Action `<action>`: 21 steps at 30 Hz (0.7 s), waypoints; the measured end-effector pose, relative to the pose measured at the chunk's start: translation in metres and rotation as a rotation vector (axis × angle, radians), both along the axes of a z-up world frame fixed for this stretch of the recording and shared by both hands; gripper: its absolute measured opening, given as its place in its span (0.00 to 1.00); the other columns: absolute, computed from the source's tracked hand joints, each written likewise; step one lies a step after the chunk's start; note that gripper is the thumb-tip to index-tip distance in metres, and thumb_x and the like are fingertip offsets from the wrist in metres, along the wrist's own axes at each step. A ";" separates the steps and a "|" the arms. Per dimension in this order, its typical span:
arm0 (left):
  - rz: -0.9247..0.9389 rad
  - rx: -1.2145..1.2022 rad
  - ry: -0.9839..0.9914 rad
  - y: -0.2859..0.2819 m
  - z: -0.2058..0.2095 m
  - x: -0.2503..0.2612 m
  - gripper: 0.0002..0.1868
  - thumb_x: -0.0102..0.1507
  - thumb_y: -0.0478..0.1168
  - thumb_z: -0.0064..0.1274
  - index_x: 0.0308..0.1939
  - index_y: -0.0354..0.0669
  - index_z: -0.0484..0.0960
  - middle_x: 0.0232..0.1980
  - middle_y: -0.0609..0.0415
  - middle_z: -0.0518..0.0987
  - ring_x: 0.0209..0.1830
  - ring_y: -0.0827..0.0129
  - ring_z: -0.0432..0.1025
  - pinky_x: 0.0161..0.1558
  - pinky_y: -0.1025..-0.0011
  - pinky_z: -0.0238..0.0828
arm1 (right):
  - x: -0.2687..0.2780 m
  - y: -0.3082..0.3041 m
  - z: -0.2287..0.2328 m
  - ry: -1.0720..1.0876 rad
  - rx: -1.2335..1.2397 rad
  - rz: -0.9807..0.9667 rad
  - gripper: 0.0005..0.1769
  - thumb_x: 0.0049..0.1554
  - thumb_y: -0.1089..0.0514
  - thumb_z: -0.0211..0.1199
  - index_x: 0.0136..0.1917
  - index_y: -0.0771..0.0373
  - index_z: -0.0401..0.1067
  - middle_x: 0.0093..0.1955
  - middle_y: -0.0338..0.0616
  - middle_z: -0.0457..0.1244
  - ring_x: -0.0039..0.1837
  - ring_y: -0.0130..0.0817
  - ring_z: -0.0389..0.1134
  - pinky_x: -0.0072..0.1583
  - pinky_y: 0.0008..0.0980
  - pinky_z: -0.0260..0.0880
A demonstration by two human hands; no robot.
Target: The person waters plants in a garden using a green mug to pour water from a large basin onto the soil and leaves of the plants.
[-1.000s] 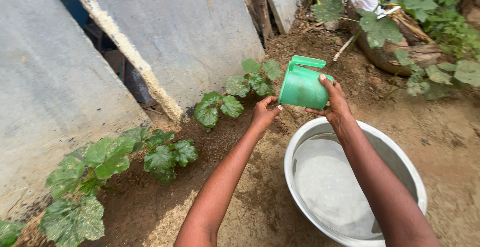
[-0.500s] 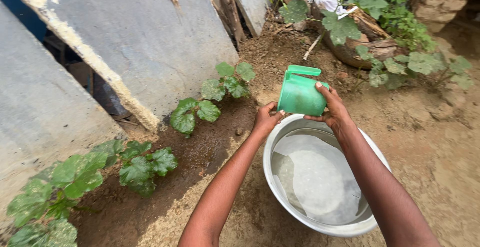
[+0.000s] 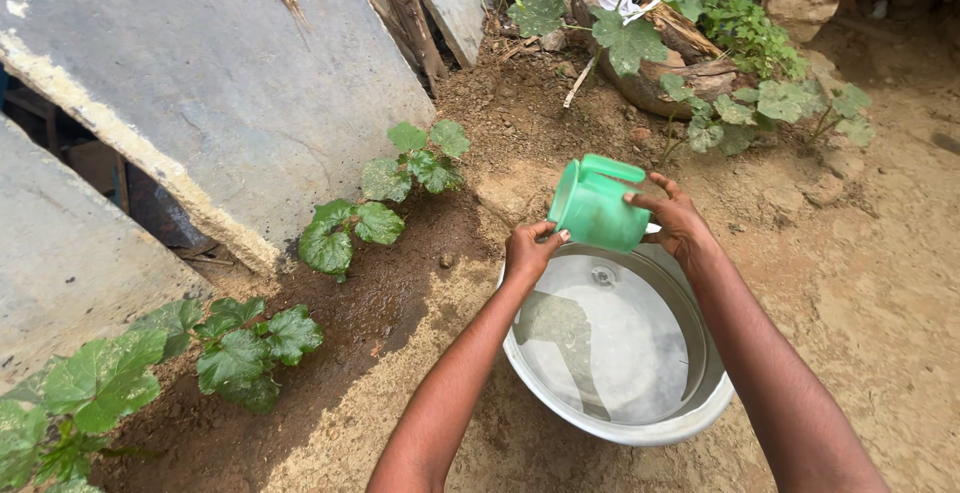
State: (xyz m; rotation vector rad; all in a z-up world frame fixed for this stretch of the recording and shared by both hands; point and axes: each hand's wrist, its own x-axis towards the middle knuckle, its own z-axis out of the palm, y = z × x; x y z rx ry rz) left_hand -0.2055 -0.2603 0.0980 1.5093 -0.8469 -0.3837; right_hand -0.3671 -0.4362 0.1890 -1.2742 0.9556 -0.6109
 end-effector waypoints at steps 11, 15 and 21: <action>-0.176 0.086 0.181 -0.017 -0.080 -0.026 0.14 0.56 0.40 0.66 0.44 0.41 0.87 0.38 0.52 0.87 0.34 0.76 0.79 0.36 0.77 0.74 | -0.017 0.013 -0.005 0.426 -0.245 0.266 0.48 0.45 0.53 0.71 0.76 0.57 0.57 0.68 0.61 0.62 0.63 0.60 0.68 0.62 0.68 0.72; -0.193 0.126 0.127 -0.005 -0.097 -0.036 0.13 0.57 0.39 0.66 0.44 0.39 0.88 0.36 0.50 0.87 0.32 0.75 0.77 0.34 0.76 0.71 | -0.018 -0.005 -0.036 0.610 -0.384 0.340 0.41 0.48 0.41 0.73 0.67 0.68 0.69 0.59 0.65 0.67 0.61 0.59 0.69 0.62 0.67 0.68; -0.206 0.133 0.104 0.002 -0.123 -0.044 0.13 0.56 0.40 0.66 0.43 0.40 0.87 0.35 0.52 0.87 0.32 0.76 0.79 0.36 0.75 0.73 | -0.016 -0.004 -0.054 0.806 -0.598 0.409 0.43 0.46 0.24 0.64 0.53 0.66 0.78 0.46 0.57 0.71 0.52 0.49 0.74 0.58 0.50 0.77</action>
